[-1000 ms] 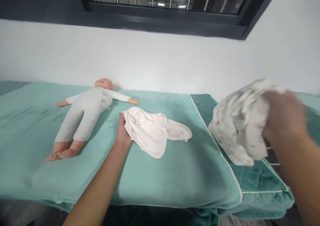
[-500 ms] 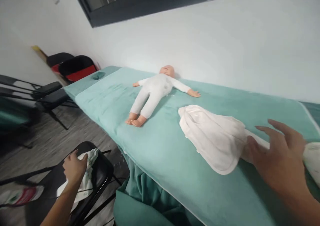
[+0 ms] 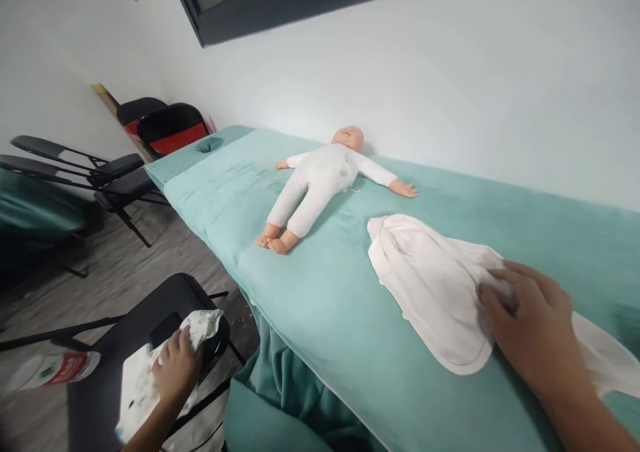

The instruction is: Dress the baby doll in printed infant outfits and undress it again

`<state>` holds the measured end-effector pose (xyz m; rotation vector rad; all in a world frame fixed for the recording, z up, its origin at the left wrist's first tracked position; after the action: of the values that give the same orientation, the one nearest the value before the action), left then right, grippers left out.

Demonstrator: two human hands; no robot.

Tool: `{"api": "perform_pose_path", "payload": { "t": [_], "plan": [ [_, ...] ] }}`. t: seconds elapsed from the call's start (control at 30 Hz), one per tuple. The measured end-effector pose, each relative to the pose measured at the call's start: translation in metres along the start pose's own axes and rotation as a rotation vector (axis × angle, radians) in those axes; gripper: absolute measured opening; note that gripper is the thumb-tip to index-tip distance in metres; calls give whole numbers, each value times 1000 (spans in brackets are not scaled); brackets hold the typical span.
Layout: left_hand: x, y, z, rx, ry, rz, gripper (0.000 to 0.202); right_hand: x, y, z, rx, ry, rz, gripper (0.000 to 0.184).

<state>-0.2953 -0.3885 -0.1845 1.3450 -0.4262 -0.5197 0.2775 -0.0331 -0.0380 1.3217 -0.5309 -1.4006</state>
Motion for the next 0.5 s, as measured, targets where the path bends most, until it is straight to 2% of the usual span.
{"api": "perform_pose_path", "payload": {
  "t": [0.07, 0.17, 0.37, 0.5],
  "plan": [
    [-1, -3, -9, 0, 33, -31, 56, 0, 0, 1, -33, 51, 3, 42],
    [-11, 1, -12, 17, 38, -18, 54, 0, 3, 5, -78, 38, -2, 40],
    [-37, 21, -7, 121, 59, 36, 58, 0, 12, 20, -173, -81, 50, 31],
    [-48, 41, -19, 280, 161, 14, 55, -1, 13, 25, -226, -151, 94, 35]
  ]
}}
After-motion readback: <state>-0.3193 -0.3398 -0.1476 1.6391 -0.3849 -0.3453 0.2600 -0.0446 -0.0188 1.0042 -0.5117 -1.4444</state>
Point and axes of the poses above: each hand's wrist, its own x-axis away from the middle knuckle, its own y-axis out of the back of the hand, z = x × y, the point moved 1 cm from there along -x, towards the middle knuckle, and after that the axes turned 8 degrees about z, right-handed, at the moved point
